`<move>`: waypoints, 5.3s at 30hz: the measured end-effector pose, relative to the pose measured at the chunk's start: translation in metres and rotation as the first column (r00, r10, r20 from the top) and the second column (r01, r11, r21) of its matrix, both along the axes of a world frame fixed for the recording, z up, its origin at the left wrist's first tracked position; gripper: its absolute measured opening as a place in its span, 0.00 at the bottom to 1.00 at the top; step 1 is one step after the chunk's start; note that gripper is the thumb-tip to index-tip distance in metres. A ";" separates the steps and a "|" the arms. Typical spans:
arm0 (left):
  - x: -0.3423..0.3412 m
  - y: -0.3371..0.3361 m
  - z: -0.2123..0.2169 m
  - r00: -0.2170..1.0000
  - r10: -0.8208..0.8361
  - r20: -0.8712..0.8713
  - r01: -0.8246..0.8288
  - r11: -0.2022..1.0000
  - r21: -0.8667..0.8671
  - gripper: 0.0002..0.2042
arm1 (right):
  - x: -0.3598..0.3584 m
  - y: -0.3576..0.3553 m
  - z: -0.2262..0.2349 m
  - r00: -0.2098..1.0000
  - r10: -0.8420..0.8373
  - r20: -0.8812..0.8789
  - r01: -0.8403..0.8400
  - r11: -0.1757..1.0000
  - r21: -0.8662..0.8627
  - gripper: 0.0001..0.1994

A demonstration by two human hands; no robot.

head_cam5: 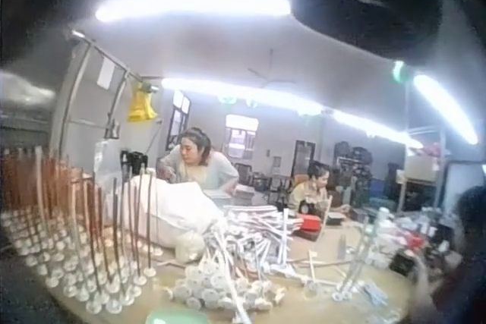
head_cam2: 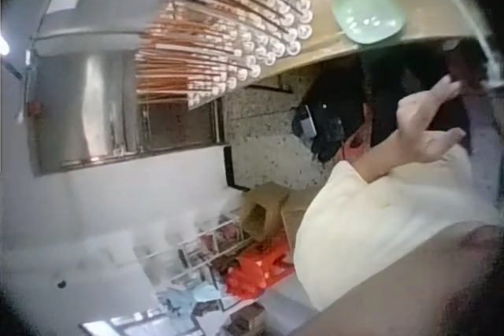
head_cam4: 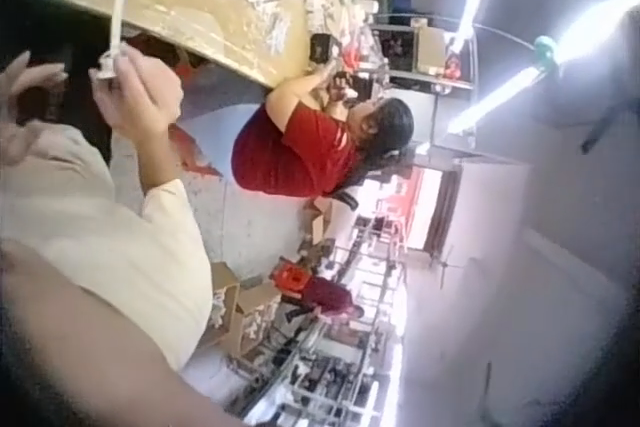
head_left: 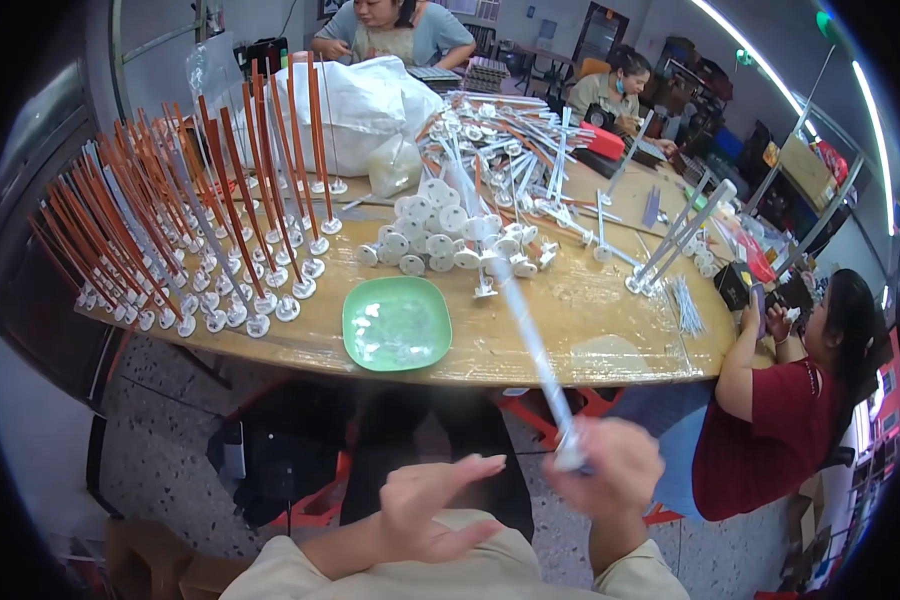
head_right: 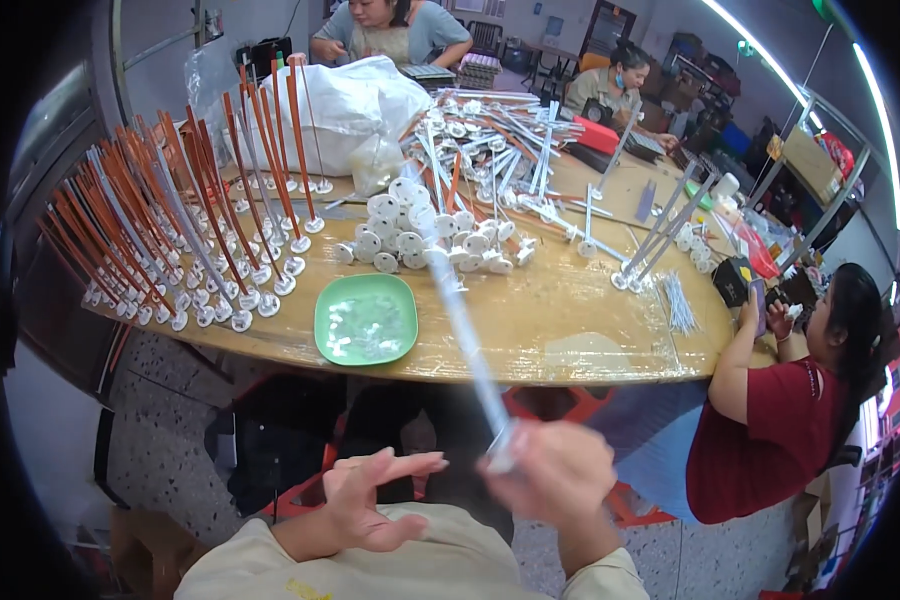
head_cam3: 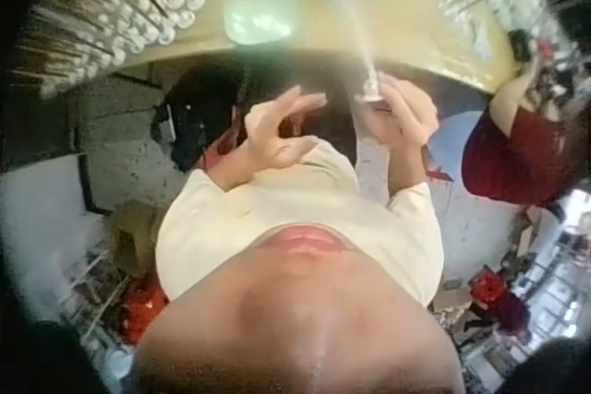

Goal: The person is manually assembling small plastic components by joining white round bases with clear plastic tubes at a factory workstation.

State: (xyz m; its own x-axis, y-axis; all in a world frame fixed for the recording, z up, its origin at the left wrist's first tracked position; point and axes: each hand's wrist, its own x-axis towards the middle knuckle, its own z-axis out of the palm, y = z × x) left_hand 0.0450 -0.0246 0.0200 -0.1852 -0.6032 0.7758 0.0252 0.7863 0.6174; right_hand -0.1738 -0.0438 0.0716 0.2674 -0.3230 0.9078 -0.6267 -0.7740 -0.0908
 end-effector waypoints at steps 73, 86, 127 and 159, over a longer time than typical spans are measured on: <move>0.032 0.052 -0.045 0.958 0.272 0.087 -0.272 0.962 -0.017 0.13 | 0.092 -0.117 -0.029 0.950 0.274 -0.152 -0.076 0.672 0.737 0.05; 0.043 0.054 -0.051 0.970 0.237 0.057 -0.238 0.971 0.008 0.13 | 0.119 -0.162 -0.052 0.903 0.239 -0.356 0.132 0.636 0.760 0.08; -0.008 0.047 -0.050 0.960 0.269 0.076 -0.279 0.911 0.303 0.18 | 0.022 0.041 -0.064 0.926 0.285 0.245 -0.371 0.577 0.728 0.06; -0.012 0.048 -0.067 0.987 -0.029 -0.157 0.075 0.951 0.301 0.22 | 0.025 0.070 -0.097 0.826 0.063 0.561 -0.450 0.672 0.588 0.08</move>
State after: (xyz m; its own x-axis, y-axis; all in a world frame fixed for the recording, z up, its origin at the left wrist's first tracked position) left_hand 0.0333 0.0230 -0.0470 -0.1194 -0.8076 0.5774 0.1707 0.5562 0.8133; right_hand -0.1488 0.0263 -0.0254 0.0578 -0.8699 0.4898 -0.1379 -0.4928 -0.8591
